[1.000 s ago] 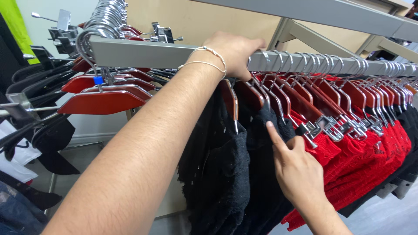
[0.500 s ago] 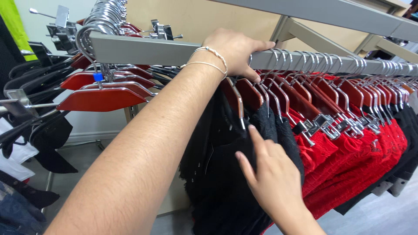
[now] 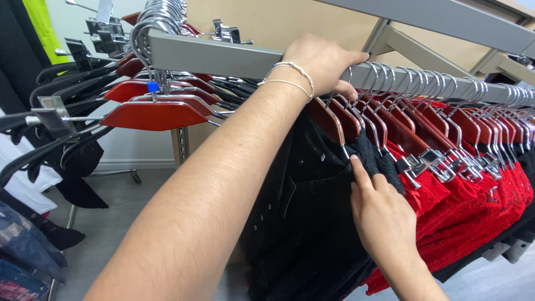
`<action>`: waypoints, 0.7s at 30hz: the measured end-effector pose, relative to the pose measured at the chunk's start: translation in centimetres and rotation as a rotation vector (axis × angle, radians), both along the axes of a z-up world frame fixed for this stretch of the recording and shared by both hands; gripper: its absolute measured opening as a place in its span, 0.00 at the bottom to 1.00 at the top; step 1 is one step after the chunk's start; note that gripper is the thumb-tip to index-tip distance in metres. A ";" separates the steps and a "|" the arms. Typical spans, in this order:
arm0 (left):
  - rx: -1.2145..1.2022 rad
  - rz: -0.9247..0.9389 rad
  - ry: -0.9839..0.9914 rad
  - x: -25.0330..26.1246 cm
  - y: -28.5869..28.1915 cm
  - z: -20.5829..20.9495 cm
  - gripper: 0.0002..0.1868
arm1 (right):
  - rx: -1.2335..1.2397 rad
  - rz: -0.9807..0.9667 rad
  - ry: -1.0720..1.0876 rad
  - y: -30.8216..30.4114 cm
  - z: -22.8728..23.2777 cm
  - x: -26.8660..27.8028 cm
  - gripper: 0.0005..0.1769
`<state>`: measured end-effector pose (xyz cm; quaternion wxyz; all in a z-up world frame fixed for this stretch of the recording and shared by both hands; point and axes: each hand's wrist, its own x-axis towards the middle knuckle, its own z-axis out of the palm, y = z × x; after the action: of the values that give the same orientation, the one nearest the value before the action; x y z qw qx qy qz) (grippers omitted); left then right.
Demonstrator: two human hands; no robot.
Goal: The person organizes garments on a metal rack by hand. They slide hangers along the rail, separate black and red clothing, and adjust the position of multiple items on the rack.
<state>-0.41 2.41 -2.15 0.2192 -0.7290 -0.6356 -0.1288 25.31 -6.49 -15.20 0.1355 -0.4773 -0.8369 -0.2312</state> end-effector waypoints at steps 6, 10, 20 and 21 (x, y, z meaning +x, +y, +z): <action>-0.056 -0.028 -0.062 0.0 -0.8 0.5 0.43 | 0.043 0.024 -0.006 -0.7 0.1 -0.4 0.33; -0.090 -0.062 -0.116 0.3 -2.1 1.5 0.36 | 0.238 0.117 0.004 -1.5 -1.9 -0.7 0.39; -0.319 -0.023 -0.263 0.7 -3.9 3.2 0.22 | 0.074 0.394 0.215 -5.3 -3.3 -2.8 0.43; -0.342 0.003 -0.258 0.5 -3.8 3.5 0.22 | 0.119 0.459 0.239 -5.4 -3.2 -2.6 0.43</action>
<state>0.10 -1.39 1.38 0.0093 -0.7321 -0.6720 -0.1113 22.75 -11.87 -18.41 0.3103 -0.2900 -0.8862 -0.1850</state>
